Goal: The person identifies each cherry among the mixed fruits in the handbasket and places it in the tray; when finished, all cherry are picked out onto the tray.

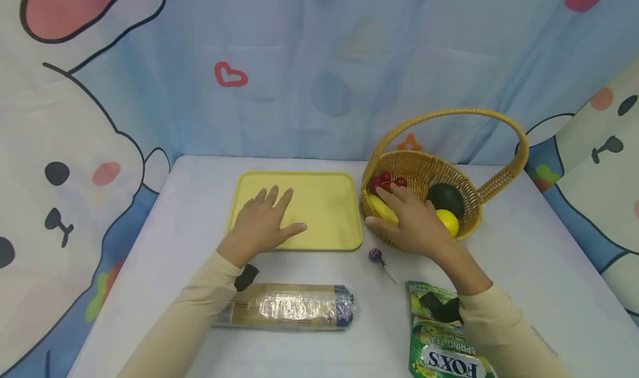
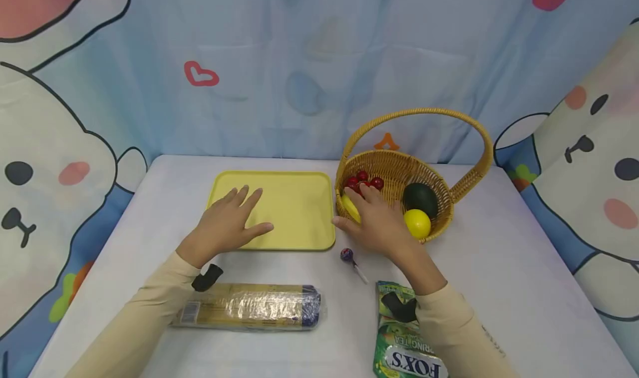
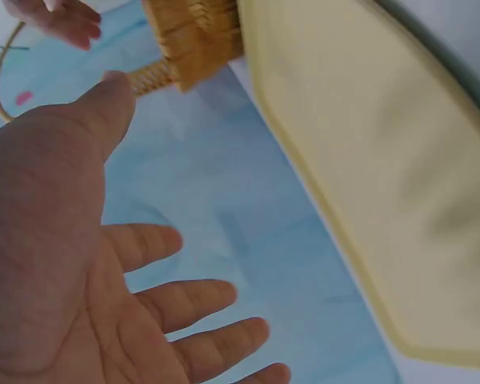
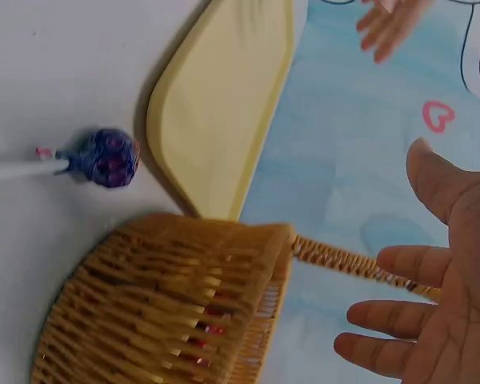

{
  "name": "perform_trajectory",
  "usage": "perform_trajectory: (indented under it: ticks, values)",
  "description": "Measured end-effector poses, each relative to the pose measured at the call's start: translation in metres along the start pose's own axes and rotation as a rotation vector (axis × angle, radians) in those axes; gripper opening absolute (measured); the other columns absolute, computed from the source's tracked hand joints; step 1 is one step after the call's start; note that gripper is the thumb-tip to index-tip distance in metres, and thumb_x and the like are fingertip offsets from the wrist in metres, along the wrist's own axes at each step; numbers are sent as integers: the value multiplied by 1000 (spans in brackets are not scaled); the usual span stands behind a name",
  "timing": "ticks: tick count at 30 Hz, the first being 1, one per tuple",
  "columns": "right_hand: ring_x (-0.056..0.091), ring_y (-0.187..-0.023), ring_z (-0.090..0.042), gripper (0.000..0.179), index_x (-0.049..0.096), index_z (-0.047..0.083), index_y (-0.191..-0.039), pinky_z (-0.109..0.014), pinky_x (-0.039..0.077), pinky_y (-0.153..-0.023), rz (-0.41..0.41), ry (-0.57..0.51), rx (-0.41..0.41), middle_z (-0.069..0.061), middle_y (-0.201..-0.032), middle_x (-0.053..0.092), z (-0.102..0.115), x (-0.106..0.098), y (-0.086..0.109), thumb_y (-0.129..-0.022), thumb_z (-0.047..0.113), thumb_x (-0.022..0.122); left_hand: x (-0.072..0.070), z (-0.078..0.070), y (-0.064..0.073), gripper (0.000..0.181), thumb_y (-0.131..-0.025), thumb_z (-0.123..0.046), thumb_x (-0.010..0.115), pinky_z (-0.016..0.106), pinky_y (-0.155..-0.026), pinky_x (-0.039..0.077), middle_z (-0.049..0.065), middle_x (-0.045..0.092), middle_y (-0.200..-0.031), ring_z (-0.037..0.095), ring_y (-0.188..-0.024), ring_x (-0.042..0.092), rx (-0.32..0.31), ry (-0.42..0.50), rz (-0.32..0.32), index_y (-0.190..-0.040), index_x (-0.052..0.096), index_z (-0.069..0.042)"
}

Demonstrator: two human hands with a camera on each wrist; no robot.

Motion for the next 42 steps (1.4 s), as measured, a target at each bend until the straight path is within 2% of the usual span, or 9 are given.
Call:
perform_trajectory:
  ticks: [7, 10, 14, 18, 24, 28, 31, 37, 42]
  values:
    - [37, -138, -51, 59, 44, -2, -147, -68, 34, -110, -22, -123, 38, -31, -150, 41, -29, -10, -10, -101, 34, 57, 4, 38, 8, 79, -97, -59, 49, 65, -107, 41, 26, 34, -156, 48, -141, 36, -58, 70, -86, -154, 34, -5]
    - [64, -99, -44, 49, 53, -3, -140, -59, 52, -89, -44, -134, 45, -29, -130, 60, -43, -14, -17, -100, 25, 59, 7, 52, 8, 76, -98, -54, 51, 64, -104, 44, 26, 36, -155, 47, -138, 41, -101, 136, -79, -152, 37, -3]
    - [64, -72, -35, 41, 60, -3, -133, -47, 55, -69, -43, -167, 61, -28, -117, 68, -63, -18, -32, -99, 19, 60, 16, 78, 9, 71, -99, -43, 56, 61, -105, 45, 28, 42, -151, 46, -135, 45, -206, 257, -58, -149, 38, 5]
    - [63, -111, -45, 42, 59, -3, -134, -57, 55, -89, -9, -242, 98, -29, -131, 61, -85, -21, -49, -101, 22, 58, 32, 104, 11, 69, -97, -32, 61, 58, -111, 40, 32, 44, -147, 49, -135, 43, -305, 365, -27, -145, 37, 12]
    - [54, -125, -47, 52, 48, 0, -145, -61, 48, -102, 55, -455, 223, -31, -145, 46, -121, -18, -69, -103, 30, 52, 51, 124, 19, 65, -92, -22, 66, 57, -109, 43, 37, 50, -138, 51, -128, 49, -372, 437, -21, -138, 42, 18]
    - [44, -135, -47, 56, 42, -1, -149, -60, 40, -111, 59, -600, 302, -32, -153, 36, -141, -11, -80, -103, 29, 52, 52, 126, 23, 40, -86, -12, 69, 49, -85, 55, 29, 66, -103, 40, -95, 64, -372, 474, -62, -114, 60, 14]
    - [40, -138, -47, 54, 43, 0, -148, -62, 36, -113, 51, -627, 362, -31, -154, 35, -155, 0, -86, -102, 25, 54, 53, 126, 26, 37, -83, -8, 70, 47, -81, 55, 26, 66, -98, 36, -89, 63, -381, 503, -76, -112, 62, 13]
    - [31, -142, -49, 53, 48, 4, -146, -66, 29, -114, 79, -601, 473, -29, -152, 38, -178, 32, -95, -99, 23, 60, 58, 127, 34, 72, -83, -15, 76, 55, -109, 44, 32, 52, -138, 46, -128, 52, -374, 546, -12, -140, 43, 14]
    - [55, -127, -41, 52, 52, 5, -144, -62, 37, -111, 47, -624, 506, -23, -133, 61, -186, 45, -101, -96, 21, 65, 63, 126, 35, 87, -77, -15, 83, 54, -116, 36, 30, 44, -148, 46, -137, 43, -296, 520, 20, -146, 37, 11]
Point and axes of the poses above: each hand's wrist, its own y-axis away from the middle knuckle, its own x-axis out of the palm, z = x × y, the point moved 9 cm from there along -y, towards the middle knuckle
